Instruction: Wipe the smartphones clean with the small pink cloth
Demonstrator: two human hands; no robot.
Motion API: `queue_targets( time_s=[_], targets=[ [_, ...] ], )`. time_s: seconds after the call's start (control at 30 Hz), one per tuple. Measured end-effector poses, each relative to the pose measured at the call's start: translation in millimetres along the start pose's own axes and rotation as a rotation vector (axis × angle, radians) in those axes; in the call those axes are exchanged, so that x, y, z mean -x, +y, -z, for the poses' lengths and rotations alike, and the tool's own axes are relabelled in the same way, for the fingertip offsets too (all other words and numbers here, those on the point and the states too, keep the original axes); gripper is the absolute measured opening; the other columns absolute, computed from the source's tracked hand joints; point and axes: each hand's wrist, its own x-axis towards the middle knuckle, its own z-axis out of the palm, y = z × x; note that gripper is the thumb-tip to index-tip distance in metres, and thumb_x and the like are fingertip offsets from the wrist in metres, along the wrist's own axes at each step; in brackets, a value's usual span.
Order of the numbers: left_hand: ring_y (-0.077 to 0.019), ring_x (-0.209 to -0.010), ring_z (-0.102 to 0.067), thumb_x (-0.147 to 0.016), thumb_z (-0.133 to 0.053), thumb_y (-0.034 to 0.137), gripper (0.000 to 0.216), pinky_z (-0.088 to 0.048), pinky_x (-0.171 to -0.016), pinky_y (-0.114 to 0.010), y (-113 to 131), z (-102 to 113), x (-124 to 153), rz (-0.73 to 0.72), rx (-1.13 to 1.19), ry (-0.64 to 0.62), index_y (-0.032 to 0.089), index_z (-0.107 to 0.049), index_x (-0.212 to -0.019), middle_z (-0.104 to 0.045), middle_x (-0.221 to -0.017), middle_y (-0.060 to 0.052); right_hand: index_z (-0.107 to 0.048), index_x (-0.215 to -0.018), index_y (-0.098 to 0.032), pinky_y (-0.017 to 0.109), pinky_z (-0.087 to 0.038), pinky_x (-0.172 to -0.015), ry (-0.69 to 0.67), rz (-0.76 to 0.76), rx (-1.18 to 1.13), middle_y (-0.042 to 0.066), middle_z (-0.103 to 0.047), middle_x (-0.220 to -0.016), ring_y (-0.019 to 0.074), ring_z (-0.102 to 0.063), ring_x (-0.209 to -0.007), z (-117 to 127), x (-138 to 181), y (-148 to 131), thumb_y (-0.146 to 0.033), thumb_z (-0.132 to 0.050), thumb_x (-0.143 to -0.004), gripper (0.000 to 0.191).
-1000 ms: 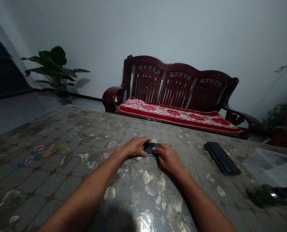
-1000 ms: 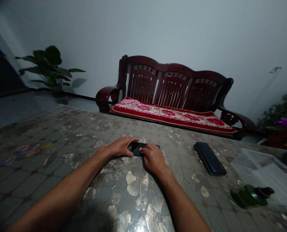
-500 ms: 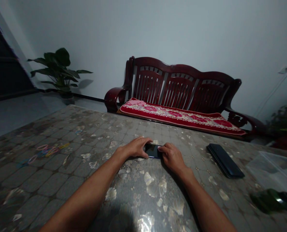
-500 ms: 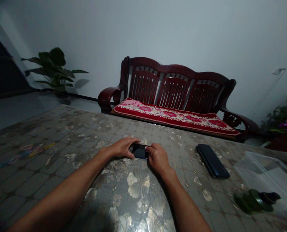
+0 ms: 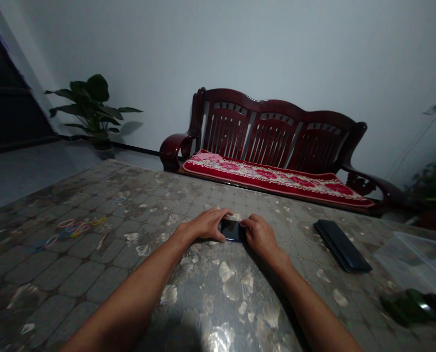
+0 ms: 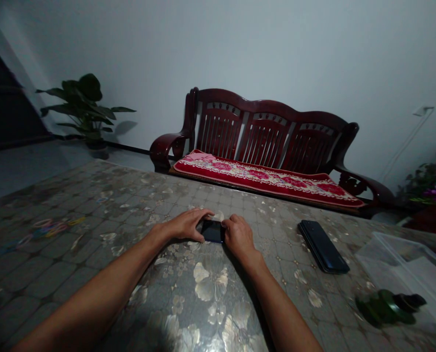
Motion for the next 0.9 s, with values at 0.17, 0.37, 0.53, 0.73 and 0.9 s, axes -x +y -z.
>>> queue_targets(
  time_s=[0.17,0.37,0.53,0.73,0.9],
  targets=[
    [-0.0306,-0.118,-0.061,-0.059,-0.090,0.030,0.091,-0.045,-0.100,-0.037,-5.3,-3.8,-0.8,-0.019,0.032,0.008,0.021,-0.047,-0.139,-0.068,-0.124,-0.008,-0.076,-0.105,-0.024,0.027,-0.040,-0.075,-0.048,0.217,-0.064,0.005,-0.066,-0.091,0.0194,-0.059,-0.088,2.0,4.3,-11.1,-0.007,-0.055,-0.088,0.031],
    [-0.0304,-0.119,-0.062,-0.060,-0.089,0.034,0.094,-0.045,-0.101,-0.038,-8.7,-6.4,-0.8,-0.032,0.059,0.027,0.020,-0.045,-0.142,-0.068,-0.125,-0.009,-0.076,-0.101,-0.024,0.028,-0.041,-0.077,-0.064,0.390,-0.082,0.006,-0.066,-0.093,0.0198,-0.059,-0.089,2.1,7.5,-24.3,-0.012,-0.060,-0.088,0.025],
    [-0.0321,-0.125,-0.058,-0.056,-0.092,0.030,0.101,-0.044,-0.104,-0.040,-6.5,-3.1,-0.8,-0.021,0.063,0.002,0.021,-0.043,-0.144,-0.065,-0.130,-0.009,-0.076,-0.108,-0.024,0.030,-0.042,-0.078,-0.038,0.268,-0.017,0.008,-0.068,-0.095,0.0215,-0.059,-0.090,-4.4,-10.8,-24.6,-0.013,-0.057,-0.091,0.027],
    [-0.0324,-0.126,-0.056,-0.057,-0.093,0.030,0.102,-0.043,-0.106,-0.040,-2.7,-0.3,0.8,-0.013,0.039,-0.001,0.020,-0.042,-0.145,-0.063,-0.134,-0.011,-0.076,-0.107,-0.023,0.030,-0.043,-0.079,-0.025,0.242,-0.057,0.008,-0.067,-0.094,0.0216,-0.059,-0.091,-7.7,-15.0,-25.1,-0.010,-0.055,-0.090,0.031],
    [-0.0322,-0.123,-0.058,-0.059,-0.093,0.030,0.100,-0.044,-0.104,-0.040,-4.5,-1.5,0.6,-0.034,0.043,0.002,0.020,-0.043,-0.145,-0.065,-0.130,-0.010,-0.077,-0.099,-0.022,0.029,-0.043,-0.080,-0.073,0.364,-0.132,0.007,-0.067,-0.094,0.0211,-0.059,-0.091,-5.7,-10.1,-28.0,-0.006,-0.056,-0.082,0.031]
  ],
)
